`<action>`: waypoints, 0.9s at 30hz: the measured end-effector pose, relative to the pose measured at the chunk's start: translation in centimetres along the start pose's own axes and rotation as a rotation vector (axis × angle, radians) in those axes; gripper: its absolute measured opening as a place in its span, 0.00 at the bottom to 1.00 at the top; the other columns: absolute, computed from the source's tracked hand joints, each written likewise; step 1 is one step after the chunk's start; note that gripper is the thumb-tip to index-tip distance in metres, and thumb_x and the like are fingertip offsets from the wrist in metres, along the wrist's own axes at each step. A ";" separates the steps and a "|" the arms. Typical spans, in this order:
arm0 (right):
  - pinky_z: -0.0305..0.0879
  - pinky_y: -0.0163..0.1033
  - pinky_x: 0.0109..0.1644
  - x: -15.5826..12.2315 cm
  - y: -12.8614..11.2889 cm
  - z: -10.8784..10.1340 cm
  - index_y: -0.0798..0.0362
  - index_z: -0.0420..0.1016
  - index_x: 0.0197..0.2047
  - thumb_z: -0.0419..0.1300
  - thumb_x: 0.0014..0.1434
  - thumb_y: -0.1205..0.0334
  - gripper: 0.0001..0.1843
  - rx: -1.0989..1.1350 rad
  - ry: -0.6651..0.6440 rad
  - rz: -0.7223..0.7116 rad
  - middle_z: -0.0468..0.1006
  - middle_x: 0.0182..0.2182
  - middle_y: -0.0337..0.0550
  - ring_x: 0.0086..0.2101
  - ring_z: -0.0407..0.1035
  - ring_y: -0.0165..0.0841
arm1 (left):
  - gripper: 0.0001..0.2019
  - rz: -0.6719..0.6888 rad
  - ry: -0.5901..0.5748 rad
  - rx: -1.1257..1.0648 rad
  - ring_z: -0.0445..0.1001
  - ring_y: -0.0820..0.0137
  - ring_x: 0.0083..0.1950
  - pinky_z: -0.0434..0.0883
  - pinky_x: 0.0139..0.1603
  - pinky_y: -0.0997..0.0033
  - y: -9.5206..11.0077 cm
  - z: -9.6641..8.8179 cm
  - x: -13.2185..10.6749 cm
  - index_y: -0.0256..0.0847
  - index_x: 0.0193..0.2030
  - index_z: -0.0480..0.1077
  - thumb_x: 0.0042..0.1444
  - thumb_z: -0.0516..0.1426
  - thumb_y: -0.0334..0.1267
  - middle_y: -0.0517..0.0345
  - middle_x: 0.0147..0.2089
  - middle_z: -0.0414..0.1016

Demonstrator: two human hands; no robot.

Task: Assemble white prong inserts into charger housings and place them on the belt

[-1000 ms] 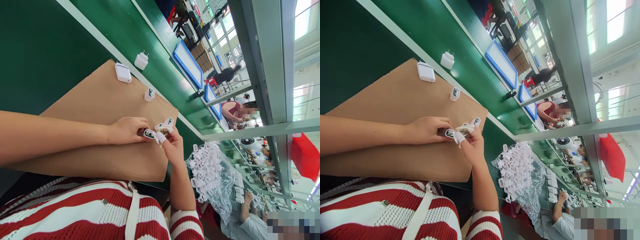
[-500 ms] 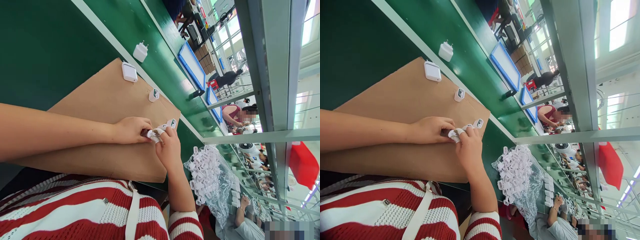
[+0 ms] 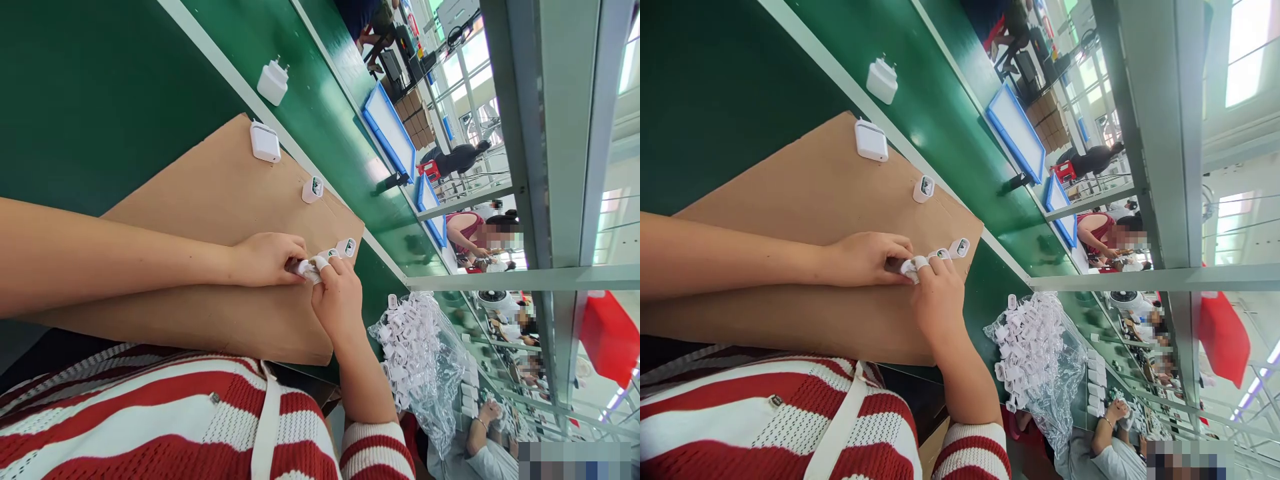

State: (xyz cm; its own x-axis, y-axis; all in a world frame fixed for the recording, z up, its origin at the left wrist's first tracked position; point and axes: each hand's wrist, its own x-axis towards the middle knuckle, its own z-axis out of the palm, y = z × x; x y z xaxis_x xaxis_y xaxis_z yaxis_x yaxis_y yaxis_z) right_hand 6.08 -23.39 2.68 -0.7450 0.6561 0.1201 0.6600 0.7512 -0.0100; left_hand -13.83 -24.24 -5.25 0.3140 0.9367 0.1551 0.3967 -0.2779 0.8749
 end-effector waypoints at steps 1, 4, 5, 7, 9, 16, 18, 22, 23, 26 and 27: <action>0.68 0.43 0.46 0.1 0.1 0.0 0.49 0.75 0.38 0.58 0.61 0.77 0.12 -0.010 0.000 -0.007 0.75 0.36 0.45 0.41 0.70 0.42 | 0.19 0.001 0.005 0.004 0.75 0.67 0.37 0.66 0.39 0.67 0.0 0.0 0.0 0.42 0.34 0.79 0.59 0.61 0.58 0.55 0.41 0.78; 0.66 0.40 0.42 0.4 0.1 0.2 0.49 0.75 0.35 0.59 0.60 0.76 0.11 -0.028 -0.006 0.032 0.75 0.34 0.43 0.39 0.70 0.39 | 0.20 -0.003 0.020 0.017 0.74 0.67 0.35 0.66 0.38 0.66 0.0 -0.1 0.1 0.42 0.32 0.78 0.58 0.60 0.59 0.55 0.38 0.76; 0.65 0.39 0.41 0.4 0.1 0.3 0.49 0.75 0.34 0.60 0.60 0.75 0.10 -0.028 -0.006 0.061 0.75 0.34 0.43 0.38 0.70 0.38 | 0.21 -0.005 0.019 0.025 0.74 0.67 0.35 0.65 0.38 0.66 0.1 -0.2 0.1 0.42 0.32 0.77 0.58 0.59 0.59 0.55 0.38 0.76; 0.65 0.38 0.40 0.2 -0.3 0.7 0.49 0.78 0.35 0.62 0.60 0.73 0.08 -0.006 0.002 0.132 0.76 0.35 0.42 0.38 0.71 0.37 | 0.22 -0.010 0.006 0.048 0.73 0.67 0.34 0.66 0.37 0.66 0.3 -0.1 0.1 0.42 0.30 0.76 0.58 0.58 0.61 0.55 0.36 0.75; 0.67 0.37 0.42 -0.1 -0.7 1.5 0.48 0.82 0.41 0.64 0.61 0.71 0.09 0.045 0.034 0.212 0.79 0.36 0.42 0.40 0.74 0.37 | 0.24 -0.029 0.001 0.070 0.74 0.65 0.35 0.66 0.38 0.66 0.5 0.0 -0.1 0.42 0.31 0.76 0.59 0.57 0.63 0.55 0.37 0.76; 0.72 0.40 0.57 -3.6 4.5 1.6 0.46 0.76 0.68 0.65 0.68 0.59 0.26 0.278 0.303 0.486 0.84 0.57 0.45 0.54 0.76 0.40 | 0.24 -0.159 0.126 0.104 0.75 0.60 0.37 0.73 0.39 0.60 1.7 -1.8 1.1 0.48 0.44 0.81 0.57 0.59 0.65 0.55 0.43 0.82; 0.66 0.47 0.65 -6.1 7.9 0.5 0.52 0.77 0.67 0.61 0.71 0.60 0.23 0.154 0.364 0.735 0.81 0.62 0.53 0.60 0.73 0.44 | 0.25 -0.182 0.238 0.184 0.76 0.60 0.37 0.73 0.40 0.60 2.8 -2.6 3.2 0.49 0.49 0.80 0.57 0.60 0.65 0.55 0.45 0.82; 0.52 0.64 0.70 -9.3 13.2 -0.4 0.59 0.81 0.60 0.59 0.66 0.68 0.21 -0.065 0.231 1.240 0.80 0.61 0.65 0.63 0.67 0.57 | 0.25 -0.083 0.119 0.509 0.79 0.58 0.56 0.73 0.52 0.63 5.4 -3.1 10.6 0.42 0.61 0.76 0.68 0.47 0.49 0.51 0.58 0.80; 0.51 0.66 0.69 -9.5 13.8 -0.3 0.59 0.83 0.56 0.59 0.65 0.69 0.19 -0.060 0.222 1.267 0.81 0.58 0.66 0.62 0.68 0.59 | 0.24 -0.105 0.099 0.550 0.78 0.56 0.60 0.72 0.54 0.64 5.7 -3.1 12.8 0.40 0.61 0.76 0.67 0.48 0.44 0.49 0.61 0.80; 0.50 0.67 0.69 -9.3 14.1 0.2 0.57 0.82 0.43 0.60 0.63 0.68 0.09 -0.011 0.256 1.234 0.83 0.52 0.64 0.59 0.71 0.59 | 0.22 -0.217 0.098 0.602 0.80 0.49 0.60 0.73 0.52 0.60 6.1 -3.1 19.0 0.34 0.59 0.77 0.62 0.55 0.39 0.37 0.60 0.80; 0.51 0.66 0.69 -9.2 13.9 0.4 0.55 0.81 0.40 0.61 0.62 0.67 0.06 0.008 0.275 1.213 0.83 0.52 0.64 0.59 0.71 0.58 | 0.22 -0.254 0.099 0.611 0.80 0.46 0.59 0.74 0.52 0.59 6.1 -3.1 20.6 0.33 0.59 0.77 0.60 0.57 0.39 0.34 0.60 0.80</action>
State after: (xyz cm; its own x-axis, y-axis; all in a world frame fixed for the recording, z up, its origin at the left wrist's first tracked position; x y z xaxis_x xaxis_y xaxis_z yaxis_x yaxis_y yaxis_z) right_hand 22.07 -18.96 1.04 0.3906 0.8905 0.2333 0.9066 -0.3280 -0.2656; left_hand -7.65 -5.97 4.69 0.0771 0.9960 0.0452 0.8741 -0.0894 0.4775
